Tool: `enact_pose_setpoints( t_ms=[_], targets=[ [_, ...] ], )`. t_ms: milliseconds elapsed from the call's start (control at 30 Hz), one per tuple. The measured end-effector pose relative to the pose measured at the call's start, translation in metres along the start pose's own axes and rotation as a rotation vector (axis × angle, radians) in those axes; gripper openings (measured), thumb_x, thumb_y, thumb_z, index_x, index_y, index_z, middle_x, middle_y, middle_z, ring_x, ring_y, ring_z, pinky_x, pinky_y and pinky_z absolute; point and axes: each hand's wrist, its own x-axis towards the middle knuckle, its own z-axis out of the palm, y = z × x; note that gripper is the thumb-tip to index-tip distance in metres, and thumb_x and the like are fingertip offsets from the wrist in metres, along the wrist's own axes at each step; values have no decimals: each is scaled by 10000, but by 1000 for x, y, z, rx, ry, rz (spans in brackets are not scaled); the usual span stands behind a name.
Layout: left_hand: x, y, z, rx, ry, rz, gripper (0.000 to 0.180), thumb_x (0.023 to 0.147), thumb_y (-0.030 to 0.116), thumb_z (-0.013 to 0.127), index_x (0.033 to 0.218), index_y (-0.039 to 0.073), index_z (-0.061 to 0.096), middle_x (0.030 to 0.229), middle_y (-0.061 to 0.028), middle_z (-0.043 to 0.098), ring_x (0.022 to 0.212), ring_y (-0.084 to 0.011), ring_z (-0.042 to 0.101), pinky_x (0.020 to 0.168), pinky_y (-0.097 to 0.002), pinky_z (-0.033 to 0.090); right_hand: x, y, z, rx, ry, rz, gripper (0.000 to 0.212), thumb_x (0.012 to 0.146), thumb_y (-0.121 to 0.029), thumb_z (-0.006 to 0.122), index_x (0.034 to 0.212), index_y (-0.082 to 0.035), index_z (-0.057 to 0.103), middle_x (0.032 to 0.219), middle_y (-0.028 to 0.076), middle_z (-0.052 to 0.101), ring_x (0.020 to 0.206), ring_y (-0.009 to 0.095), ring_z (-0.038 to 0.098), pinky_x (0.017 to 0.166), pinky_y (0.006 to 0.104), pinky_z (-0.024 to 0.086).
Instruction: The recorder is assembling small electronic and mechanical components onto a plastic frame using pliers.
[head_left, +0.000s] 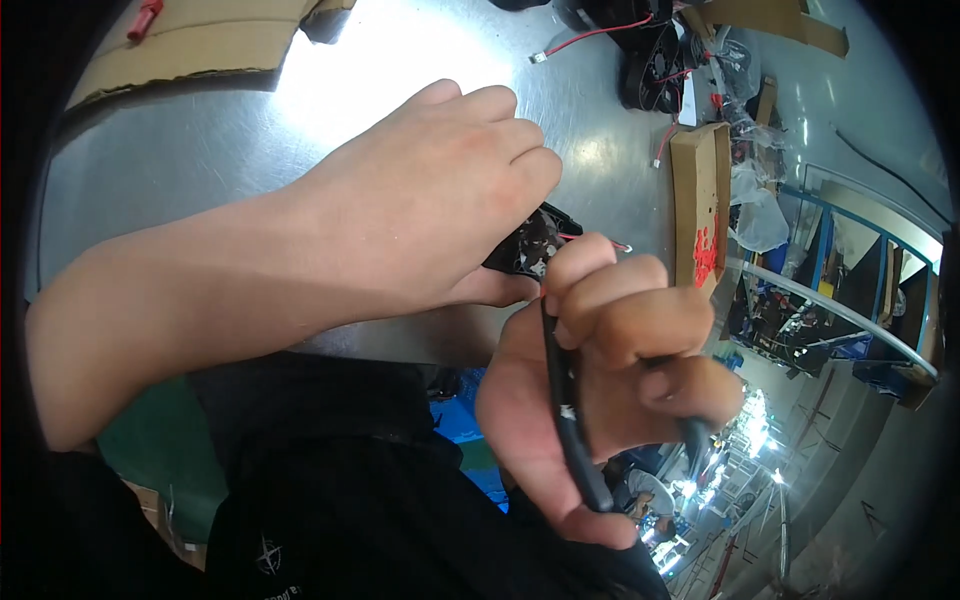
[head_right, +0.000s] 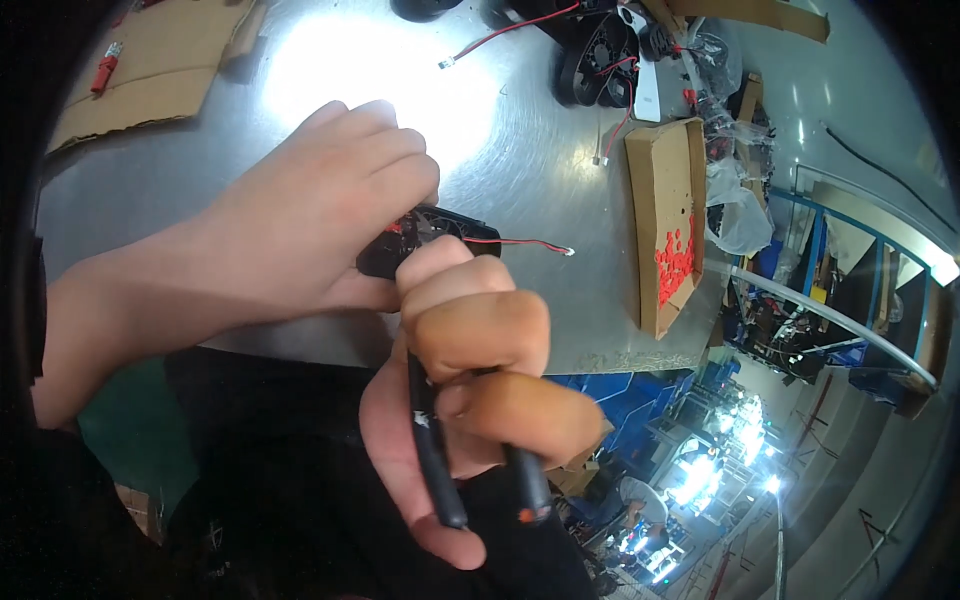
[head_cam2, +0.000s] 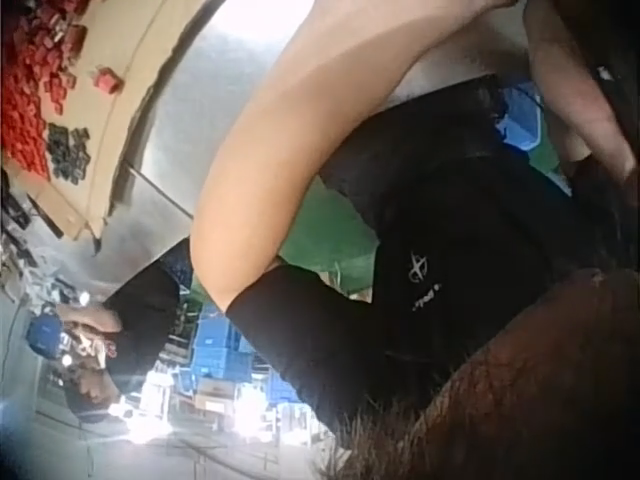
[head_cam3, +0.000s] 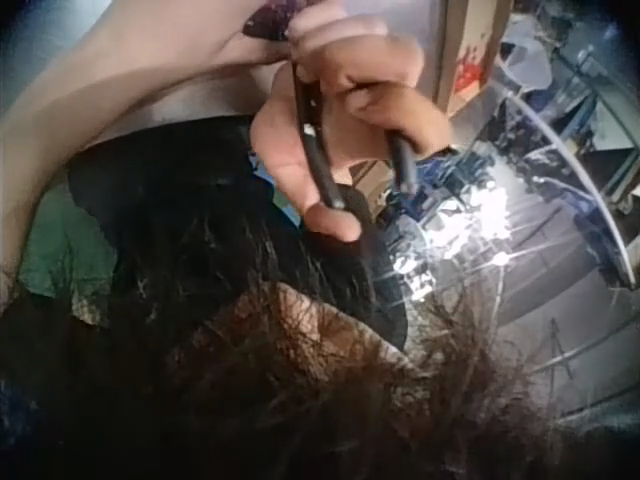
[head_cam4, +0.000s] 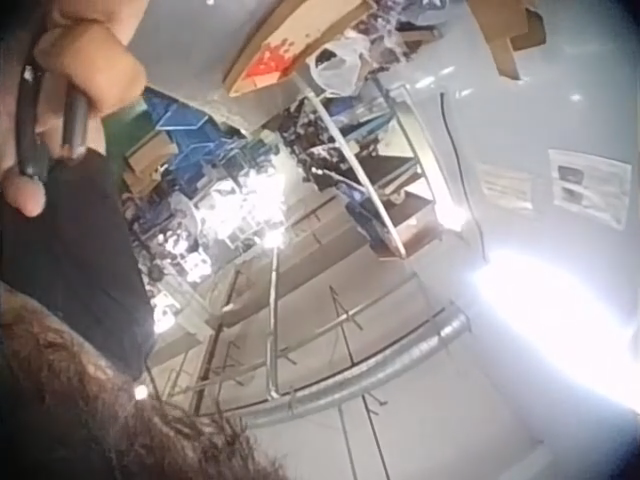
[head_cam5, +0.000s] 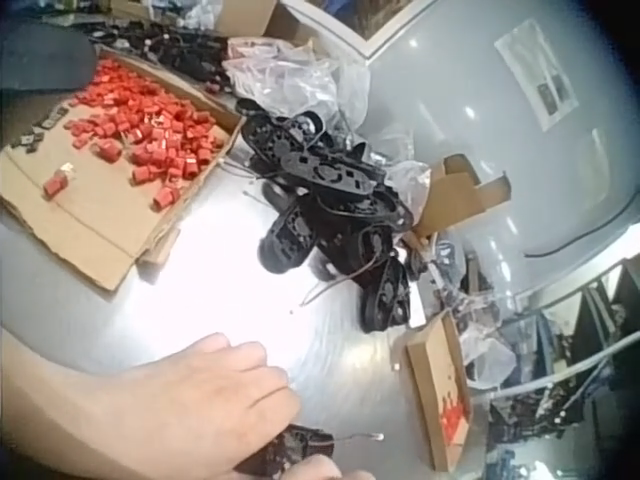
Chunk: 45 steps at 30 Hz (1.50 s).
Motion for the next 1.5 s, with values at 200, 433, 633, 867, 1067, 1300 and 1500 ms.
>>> enact_pose_setpoints(
  t_ms=[200,433,633,867,1067,1300,1500],
  targets=[
    [0,0,2,15,54,54,408,732,235,833,987,49,574,1003,-115,583,971,-304,547,876,-415,449,-8,-8,2,-91,-50,-34,715,886,-751,617,1048,-82,422,877,121,507,674,229,485,639,385,426],
    [3,-2,-1,-5,12,26,549,723,431,872,981,47,577,993,-111,616,1001,-306,577,890,-423,475,8,-18,-15,54,65,64,768,882,-769,612,1209,-91,463,891,60,434,717,183,458,643,347,371],
    [8,3,-8,-8,-65,4,544,717,428,877,978,55,580,965,-107,587,955,-304,556,850,-418,468,28,-34,-45,64,46,97,725,921,-762,565,1144,-86,429,895,95,451,681,199,474,636,378,419],
    [13,4,-7,32,-71,13,530,693,382,887,977,61,574,961,-100,562,939,-302,548,826,-417,464,25,-8,-37,266,75,187,851,880,-868,471,1118,-53,428,897,132,467,685,187,468,664,378,439],
    [27,5,-25,-158,-113,-9,554,685,284,919,1079,50,609,1024,-105,617,965,-294,586,866,-405,489,68,-22,-73,-82,1,63,749,841,-694,728,1164,-60,495,913,78,493,710,144,464,614,285,372],
    [11,-26,-42,-1265,11,-348,707,764,417,917,1258,45,574,1155,-42,640,1069,-124,632,965,-293,513,97,6,-74,-423,-550,576,277,820,-30,768,1050,-59,617,870,35,620,744,106,593,656,264,462],
    [17,-11,-46,-1563,-146,-406,896,852,666,744,1434,60,433,1168,-166,659,1072,-277,688,973,-414,562,87,7,-81,-345,-489,345,509,776,-52,774,1260,-46,615,843,43,572,727,135,541,648,275,425]
  ],
)
